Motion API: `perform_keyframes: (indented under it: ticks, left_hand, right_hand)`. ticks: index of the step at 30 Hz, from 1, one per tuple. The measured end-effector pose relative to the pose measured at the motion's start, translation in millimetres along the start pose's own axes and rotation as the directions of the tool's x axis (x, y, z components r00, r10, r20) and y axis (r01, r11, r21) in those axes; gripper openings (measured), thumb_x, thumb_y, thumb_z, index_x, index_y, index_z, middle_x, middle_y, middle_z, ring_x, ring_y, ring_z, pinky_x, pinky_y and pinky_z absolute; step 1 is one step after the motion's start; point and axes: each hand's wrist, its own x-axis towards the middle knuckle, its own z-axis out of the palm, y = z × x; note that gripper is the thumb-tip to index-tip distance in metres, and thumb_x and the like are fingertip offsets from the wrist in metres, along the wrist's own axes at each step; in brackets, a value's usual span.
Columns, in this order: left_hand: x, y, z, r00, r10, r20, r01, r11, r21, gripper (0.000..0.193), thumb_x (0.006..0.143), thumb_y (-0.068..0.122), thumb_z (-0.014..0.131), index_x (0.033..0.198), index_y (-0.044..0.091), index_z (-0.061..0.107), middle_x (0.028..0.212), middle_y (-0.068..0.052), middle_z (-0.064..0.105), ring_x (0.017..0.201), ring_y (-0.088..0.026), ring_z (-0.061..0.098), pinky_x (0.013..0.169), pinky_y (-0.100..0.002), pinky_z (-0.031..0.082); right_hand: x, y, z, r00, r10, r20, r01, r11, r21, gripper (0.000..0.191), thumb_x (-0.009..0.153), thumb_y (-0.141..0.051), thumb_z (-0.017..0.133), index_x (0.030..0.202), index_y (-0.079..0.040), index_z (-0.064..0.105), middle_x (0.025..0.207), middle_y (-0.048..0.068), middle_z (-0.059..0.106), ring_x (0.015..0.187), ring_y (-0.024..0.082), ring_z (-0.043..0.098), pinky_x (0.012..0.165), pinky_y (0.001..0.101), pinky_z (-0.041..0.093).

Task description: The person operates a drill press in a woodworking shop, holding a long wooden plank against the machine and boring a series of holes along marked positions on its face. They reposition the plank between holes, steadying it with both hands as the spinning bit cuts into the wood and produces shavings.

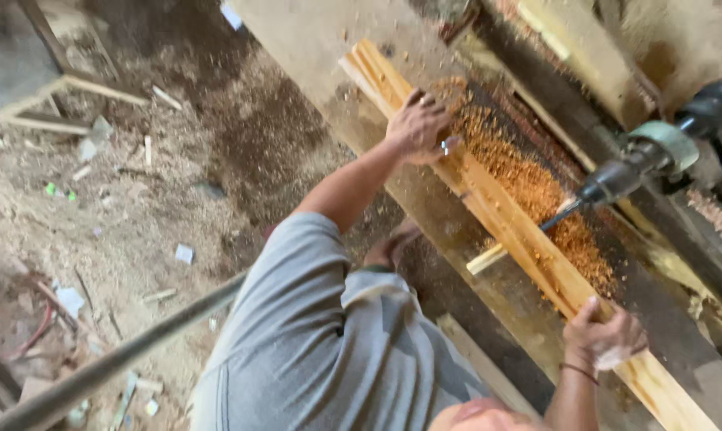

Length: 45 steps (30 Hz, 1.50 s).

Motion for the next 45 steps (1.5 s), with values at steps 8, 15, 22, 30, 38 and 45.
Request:
perform_keyframes:
  ticks: [8, 15, 22, 30, 38, 45]
  left_hand:
    - [0.8, 2.5, -6.2, 0.991, -0.046, 0.124, 0.046, 0.999, 0.003, 0.043, 0.095, 0.056, 0.052, 0.107, 0.018, 0.067, 0.108, -0.007, 0.065, 0.115, -0.027, 0.055, 0.113, -0.051, 0.031]
    - [-8.2, -12.5, 24.0, 0.987, -0.038, 0.157, 0.037, 0.999, 0.011, 0.034, 0.089, 0.043, 0.064, 0.111, 0.016, 0.066, 0.119, -0.010, 0.067, 0.126, -0.030, 0.056, 0.120, -0.055, 0.028]
    - [-36.5, -31.6, 56.4, 0.982, 0.184, 0.043, -0.186, 0.982, 0.039, 0.025, 0.117, 0.031, 0.051, 0.106, 0.013, 0.064, 0.116, -0.011, 0.064, 0.121, -0.029, 0.057, 0.128, -0.063, 0.018]
    - [-52.7, -8.7, 58.0, 0.977, 0.208, -0.048, -0.209, 0.978, -0.001, 0.047, 0.113, 0.051, 0.040, 0.107, 0.014, 0.067, 0.108, -0.008, 0.067, 0.110, -0.031, 0.059, 0.115, -0.059, 0.030]
    - [-72.0, 5.5, 37.1, 0.981, 0.191, -0.046, -0.192, 0.981, -0.021, 0.053, 0.115, 0.053, 0.038, 0.113, 0.014, 0.073, 0.110, -0.006, 0.071, 0.108, -0.028, 0.061, 0.112, -0.054, 0.033]
    - [-79.4, 2.6, 35.9, 0.977, 0.200, -0.072, -0.203, 0.978, -0.043, 0.053, 0.113, 0.053, 0.042, 0.108, 0.011, 0.073, 0.105, -0.005, 0.072, 0.103, -0.027, 0.062, 0.110, -0.052, 0.036]
  right_hand:
    - [3.0, -3.9, 3.0, 0.999, -0.023, -0.031, 0.021, 0.999, -0.045, 0.025, 0.099, -0.041, 0.059, 0.093, -0.016, 0.062, 0.107, 0.012, 0.065, 0.109, 0.035, 0.058, 0.114, 0.0522, 0.036]
    - [-10.0, 4.9, 0.0, 0.998, -0.010, 0.062, 0.004, 0.996, 0.091, 0.030, 0.102, -0.036, 0.062, 0.092, -0.008, 0.056, 0.101, 0.014, 0.057, 0.115, 0.037, 0.054, 0.112, 0.0567, 0.036]
    - [-32.1, 12.3, 10.2, 0.996, 0.060, -0.063, -0.055, 0.995, 0.079, 0.051, 0.106, -0.061, 0.050, 0.100, -0.013, 0.067, 0.097, 0.009, 0.060, 0.100, 0.031, 0.057, 0.105, 0.0530, 0.041]
    - [-41.6, -1.4, -8.9, 0.996, 0.075, 0.044, -0.077, 0.996, 0.046, 0.051, 0.112, -0.058, 0.047, 0.111, -0.011, 0.066, 0.110, 0.009, 0.062, 0.112, 0.031, 0.056, 0.109, 0.0514, 0.041]
    - [-51.3, -2.9, -7.0, 0.998, 0.050, 0.028, -0.052, 0.997, 0.065, 0.051, 0.109, -0.058, 0.053, 0.102, -0.011, 0.069, 0.105, 0.009, 0.064, 0.106, 0.029, 0.059, 0.103, 0.0511, 0.043]
    - [-58.1, -16.9, -12.7, 0.997, 0.065, 0.051, -0.070, 0.991, 0.110, 0.051, 0.109, -0.057, 0.055, 0.101, -0.009, 0.071, 0.104, 0.010, 0.066, 0.105, 0.029, 0.061, 0.102, 0.0506, 0.041]
